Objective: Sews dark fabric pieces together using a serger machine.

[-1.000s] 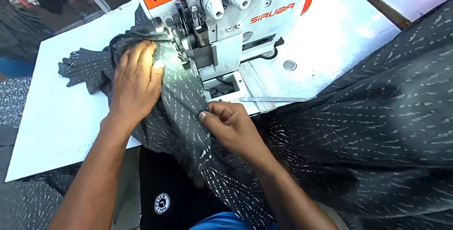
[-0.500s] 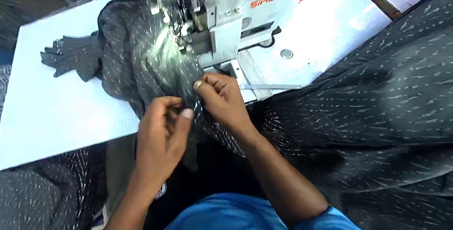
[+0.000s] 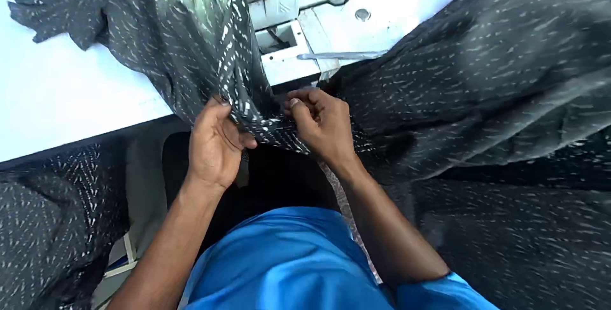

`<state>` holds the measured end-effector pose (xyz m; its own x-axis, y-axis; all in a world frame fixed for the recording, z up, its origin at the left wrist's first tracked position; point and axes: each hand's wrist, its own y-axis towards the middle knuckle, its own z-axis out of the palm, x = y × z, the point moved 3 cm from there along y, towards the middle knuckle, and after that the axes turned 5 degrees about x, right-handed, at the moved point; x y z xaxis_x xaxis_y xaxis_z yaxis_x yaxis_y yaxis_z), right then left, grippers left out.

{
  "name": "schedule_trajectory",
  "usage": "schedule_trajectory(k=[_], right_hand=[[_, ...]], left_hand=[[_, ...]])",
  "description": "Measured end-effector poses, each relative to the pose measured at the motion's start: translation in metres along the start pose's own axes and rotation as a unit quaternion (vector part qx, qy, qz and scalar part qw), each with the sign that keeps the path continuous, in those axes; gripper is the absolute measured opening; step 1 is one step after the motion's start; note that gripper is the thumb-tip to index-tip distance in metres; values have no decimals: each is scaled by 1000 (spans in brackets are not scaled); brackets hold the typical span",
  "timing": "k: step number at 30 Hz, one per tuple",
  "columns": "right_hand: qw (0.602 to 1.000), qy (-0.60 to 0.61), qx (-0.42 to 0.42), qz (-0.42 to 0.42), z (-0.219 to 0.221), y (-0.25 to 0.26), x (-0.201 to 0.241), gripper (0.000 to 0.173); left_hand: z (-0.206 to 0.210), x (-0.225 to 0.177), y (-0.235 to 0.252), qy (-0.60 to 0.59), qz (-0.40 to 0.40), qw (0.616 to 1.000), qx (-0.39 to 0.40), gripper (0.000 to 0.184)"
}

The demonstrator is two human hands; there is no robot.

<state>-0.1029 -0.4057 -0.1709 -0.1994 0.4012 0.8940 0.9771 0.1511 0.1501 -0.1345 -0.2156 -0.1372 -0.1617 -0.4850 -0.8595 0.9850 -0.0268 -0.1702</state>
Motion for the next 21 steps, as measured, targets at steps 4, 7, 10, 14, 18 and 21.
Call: schedule_trajectory(k=[4,7,10,14,18,21], right_hand=[[993,-111,-26,-3,-7,-23,-15,25],[980,-173,66,70,8,-7,-35,44],[967,-195,149,69,25,1,-44,56],[987,-83,122,-65,31,2,-49,52],[970,-184,149,-61,47,10,-61,25],[981,-93,149,-85,17,-20,-41,19]], left_hand=[[0,17,-29,-42,-34,998,21,31],[-12,25,-27,76,-2,997,-27,23],[-28,26,-38,262,0,959,-111,20],[-74,59,-48,392,-23,904,-171,22],[-94,82,-37,307,-39,933,-184,23],[-88,42,-75,37,-100,985,-138,30]])
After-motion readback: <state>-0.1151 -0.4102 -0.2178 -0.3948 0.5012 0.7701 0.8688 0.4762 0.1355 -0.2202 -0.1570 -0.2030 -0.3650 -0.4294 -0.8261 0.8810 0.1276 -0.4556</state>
